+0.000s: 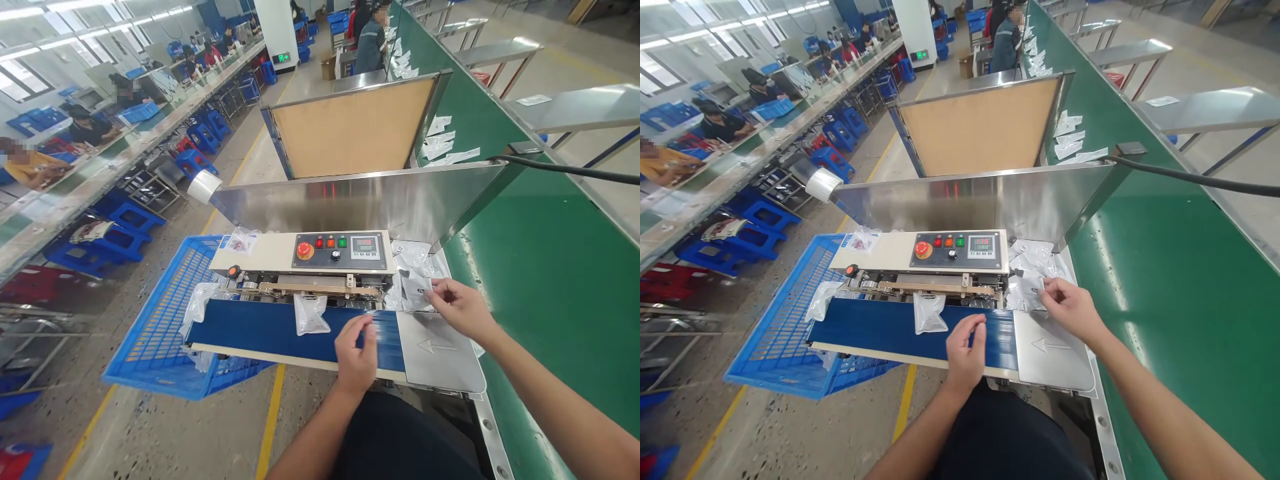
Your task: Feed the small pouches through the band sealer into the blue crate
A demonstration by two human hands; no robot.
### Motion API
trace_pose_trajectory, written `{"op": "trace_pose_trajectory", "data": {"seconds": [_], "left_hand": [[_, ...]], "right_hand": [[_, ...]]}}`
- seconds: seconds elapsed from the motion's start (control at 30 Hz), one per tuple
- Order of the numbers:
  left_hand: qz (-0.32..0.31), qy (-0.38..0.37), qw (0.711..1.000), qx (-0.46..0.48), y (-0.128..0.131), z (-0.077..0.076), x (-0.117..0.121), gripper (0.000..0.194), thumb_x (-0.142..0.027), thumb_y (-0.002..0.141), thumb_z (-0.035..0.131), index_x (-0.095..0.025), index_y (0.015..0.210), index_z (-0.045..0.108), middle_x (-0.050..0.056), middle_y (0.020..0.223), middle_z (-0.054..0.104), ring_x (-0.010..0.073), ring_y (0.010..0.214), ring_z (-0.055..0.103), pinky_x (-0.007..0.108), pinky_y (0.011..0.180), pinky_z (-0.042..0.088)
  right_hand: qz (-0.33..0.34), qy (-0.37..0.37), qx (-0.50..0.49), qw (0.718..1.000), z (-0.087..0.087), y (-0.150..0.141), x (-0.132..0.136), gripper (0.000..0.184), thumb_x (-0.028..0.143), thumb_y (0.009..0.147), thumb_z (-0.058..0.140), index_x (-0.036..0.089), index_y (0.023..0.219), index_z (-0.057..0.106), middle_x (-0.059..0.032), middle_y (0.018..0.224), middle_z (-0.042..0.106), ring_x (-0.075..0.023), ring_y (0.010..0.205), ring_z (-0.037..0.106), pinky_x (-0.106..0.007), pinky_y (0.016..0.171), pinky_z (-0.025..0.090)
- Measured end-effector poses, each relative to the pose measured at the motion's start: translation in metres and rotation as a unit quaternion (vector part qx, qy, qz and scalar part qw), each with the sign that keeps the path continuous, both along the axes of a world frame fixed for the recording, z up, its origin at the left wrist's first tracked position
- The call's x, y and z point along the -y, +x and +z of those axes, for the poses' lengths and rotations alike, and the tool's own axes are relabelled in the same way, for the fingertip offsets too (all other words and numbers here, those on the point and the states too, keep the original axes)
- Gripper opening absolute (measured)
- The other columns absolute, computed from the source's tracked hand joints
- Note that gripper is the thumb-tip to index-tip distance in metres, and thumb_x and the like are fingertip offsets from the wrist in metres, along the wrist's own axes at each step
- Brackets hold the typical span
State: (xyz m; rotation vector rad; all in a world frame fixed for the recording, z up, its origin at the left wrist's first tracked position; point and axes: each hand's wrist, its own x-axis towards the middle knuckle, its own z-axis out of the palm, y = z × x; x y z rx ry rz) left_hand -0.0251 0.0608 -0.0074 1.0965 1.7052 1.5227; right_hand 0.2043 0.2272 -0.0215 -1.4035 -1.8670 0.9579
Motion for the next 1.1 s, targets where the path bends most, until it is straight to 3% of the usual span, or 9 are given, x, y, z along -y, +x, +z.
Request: {"op": "trace_pose_trajectory", "data": {"seconds": [0.1, 0.27, 0.37, 0.53, 0.63, 0.8, 0.93, 1.03, 1.1], "left_hand": [[-0.087, 0.001, 0.996, -0.01, 0.024, -0.002, -0.025, 0.039, -0.044, 0.103, 0.067, -0.02, 0.13, 0.08, 0.017, 0.128, 0.079, 0.0318, 0.118, 0.075, 0.044, 0.104, 0.06], [-0.146, -0.024, 0.989, -0.012, 0.038, 0.004, -0.037, 0.05, -0.051, 0.11, 0.05, -0.019, 0.085, 0.08, 0.008, 0.081, 0.073, 0.0217, 0.079, 0.066, 0.031, 0.077, 0.053], [-0.134, -0.044, 0.99, -0.001, 0.034, 0.002, -0.033, 0.054, -0.054, 0.106, 0.056, -0.02, 0.067, 0.069, 0.005, 0.07, 0.063, 0.0194, 0.072, 0.057, 0.029, 0.073, 0.046], [-0.058, -0.19, 0.97, 0.141, 0.023, -0.025, -0.043, 0.061, -0.064, 0.091, 0.072, -0.02, 0.052, 0.053, -0.005, 0.052, 0.035, 0.0112, 0.055, 0.031, 0.026, 0.055, 0.028], [-0.017, -0.214, 0.954, 0.209, 0.013, -0.037, -0.056, 0.058, -0.066, 0.079, 0.082, -0.017, 0.057, 0.062, -0.006, 0.052, 0.04, 0.0108, 0.054, 0.037, 0.025, 0.055, 0.031], [0.047, -0.186, 0.941, 0.279, -0.015, -0.036, -0.061, 0.057, -0.069, 0.071, 0.088, -0.013, 0.071, 0.076, -0.001, 0.057, 0.056, 0.0131, 0.057, 0.051, 0.026, 0.058, 0.04], [0.137, -0.17, 0.946, 0.241, -0.048, -0.028, -0.042, 0.053, -0.062, 0.071, 0.092, -0.013, 0.088, 0.082, 0.006, 0.075, 0.073, 0.0177, 0.068, 0.065, 0.028, 0.064, 0.05], [0.275, -0.15, 0.939, 0.142, -0.07, -0.022, -0.013, 0.05, -0.061, 0.079, 0.087, -0.015, 0.097, 0.082, 0.007, 0.08, 0.076, 0.0201, 0.073, 0.07, 0.029, 0.066, 0.054], [0.306, -0.139, 0.936, 0.1, -0.077, -0.018, 0.008, 0.047, -0.064, 0.085, 0.081, -0.017, 0.086, 0.078, 0.002, 0.068, 0.068, 0.0172, 0.062, 0.063, 0.027, 0.058, 0.05]], "right_hand": [[-0.02, -0.022, -0.065, 0.997, 0.021, -0.007, 0.05, 0.041, 0.061, 0.086, 0.079, 0.025, 0.07, 0.068, -0.0126, 0.094, 0.08, -0.0292, 0.086, 0.077, -0.035, 0.067, 0.056], [-0.027, -0.169, -0.229, 0.958, 0.036, -0.026, 0.099, 0.051, 0.071, 0.087, 0.078, 0.024, 0.108, 0.078, -0.0087, 0.087, 0.079, -0.0228, 0.062, 0.071, -0.039, 0.063, 0.062], [-0.043, -0.204, -0.206, 0.956, 0.029, -0.022, 0.097, 0.054, 0.074, 0.082, 0.081, 0.023, 0.098, 0.08, -0.004, 0.067, 0.072, -0.0199, 0.054, 0.064, -0.034, 0.055, 0.057], [-0.145, -0.284, -0.199, 0.927, 0.003, -0.024, 0.073, 0.056, 0.072, 0.071, 0.089, 0.021, 0.068, 0.068, -0.0003, 0.051, 0.06, -0.0128, 0.044, 0.049, -0.027, 0.044, 0.041], [-0.169, -0.335, -0.225, 0.899, -0.006, -0.046, 0.061, 0.055, 0.068, 0.064, 0.093, 0.019, 0.071, 0.068, -0.0008, 0.054, 0.063, -0.0118, 0.044, 0.05, -0.025, 0.044, 0.04], [-0.087, -0.347, -0.184, 0.915, -0.012, -0.06, 0.034, 0.057, 0.072, 0.073, 0.087, 0.017, 0.087, 0.079, -0.0044, 0.058, 0.069, -0.0147, 0.047, 0.057, -0.027, 0.048, 0.046], [-0.136, -0.186, 0.003, 0.973, -0.027, -0.017, -0.025, 0.044, 0.063, 0.082, 0.08, 0.02, 0.085, 0.082, -0.0058, 0.063, 0.072, -0.0195, 0.056, 0.062, -0.03, 0.054, 0.045], [-0.112, -0.08, 0.158, 0.978, -0.045, -0.003, -0.073, 0.023, 0.043, 0.084, 0.076, 0.021, 0.079, 0.081, -0.009, 0.084, 0.08, -0.0253, 0.075, 0.07, -0.035, 0.069, 0.049], [-0.06, -0.064, 0.209, 0.974, -0.057, -0.015, -0.095, 0.021, 0.04, 0.087, 0.072, 0.02, 0.086, 0.082, -0.0113, 0.092, 0.082, -0.0276, 0.083, 0.072, -0.036, 0.076, 0.049]]}}
